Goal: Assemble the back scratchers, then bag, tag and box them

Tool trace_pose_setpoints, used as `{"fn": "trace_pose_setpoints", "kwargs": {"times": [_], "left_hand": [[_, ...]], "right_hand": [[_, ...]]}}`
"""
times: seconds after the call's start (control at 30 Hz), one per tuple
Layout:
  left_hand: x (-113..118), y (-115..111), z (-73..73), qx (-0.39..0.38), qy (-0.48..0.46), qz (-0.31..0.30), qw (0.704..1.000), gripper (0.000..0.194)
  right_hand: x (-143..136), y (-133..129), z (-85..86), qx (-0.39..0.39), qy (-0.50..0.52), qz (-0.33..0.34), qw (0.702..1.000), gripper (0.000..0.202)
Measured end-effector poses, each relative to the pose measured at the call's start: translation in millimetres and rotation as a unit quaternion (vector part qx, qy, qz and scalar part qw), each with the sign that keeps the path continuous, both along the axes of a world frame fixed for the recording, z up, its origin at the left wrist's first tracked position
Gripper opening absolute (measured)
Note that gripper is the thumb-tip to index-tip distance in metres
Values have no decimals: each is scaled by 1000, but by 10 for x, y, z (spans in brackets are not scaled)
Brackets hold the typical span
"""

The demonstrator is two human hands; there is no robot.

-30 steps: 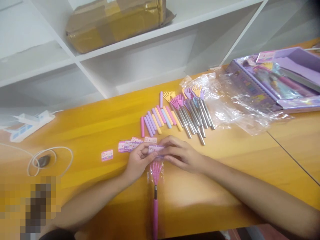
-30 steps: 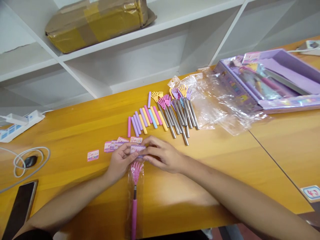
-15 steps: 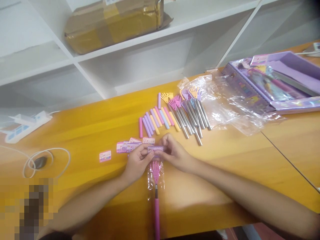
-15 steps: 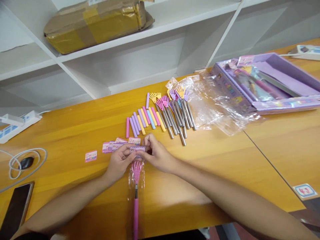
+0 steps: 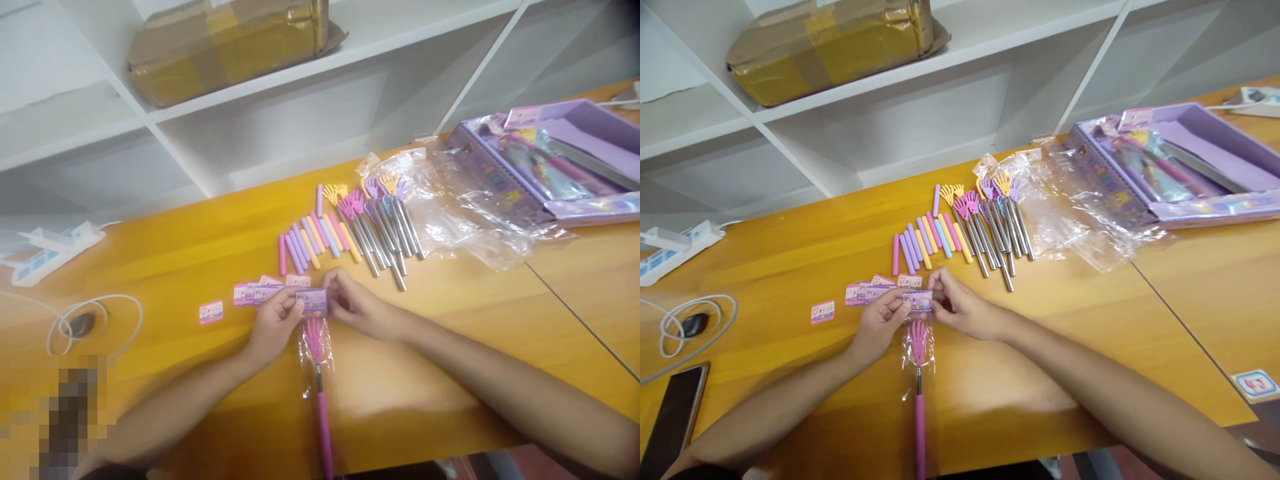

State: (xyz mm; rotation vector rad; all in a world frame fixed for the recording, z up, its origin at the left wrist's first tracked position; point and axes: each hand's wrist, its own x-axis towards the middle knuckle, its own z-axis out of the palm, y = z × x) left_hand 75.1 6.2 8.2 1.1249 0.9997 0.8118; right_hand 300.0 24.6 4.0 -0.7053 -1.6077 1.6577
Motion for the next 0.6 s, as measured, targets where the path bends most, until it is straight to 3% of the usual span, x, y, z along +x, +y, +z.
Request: {"fn": "trace_pose_setpoints", "kwargs": {"times": [0.1,0.2,0.3,0.33,0.4,0.5,0.6], "left_hand": [[-21,-9,-22,21,30,24,999,36],[-50,-34,-57,44,60,38,997,33],[-63,-48,-91,41,55,48,996,31],[-62,-48,-98,35,45,48,997,30],[-57,-45,-107,28,24,47,998,30],[-55,-36,-114,37,18,54,998,33],[-58,-14,-117,71,21,57,996,35]], "right_hand": [[-40,-83,80,38,-43,-53,997,15],[-104,-347,216,27,-173,-118,977,26],[-164,-752,290,8,-298,-115,947,65],[-183,-890,291,9,-312,-115,943,83],[-225,-1130,268,13,-319,-125,940,100],[-297,-1336,212,15,-315,-143,938,98],[-362,-1377,159,-12,-302,-170,938,92]]}}
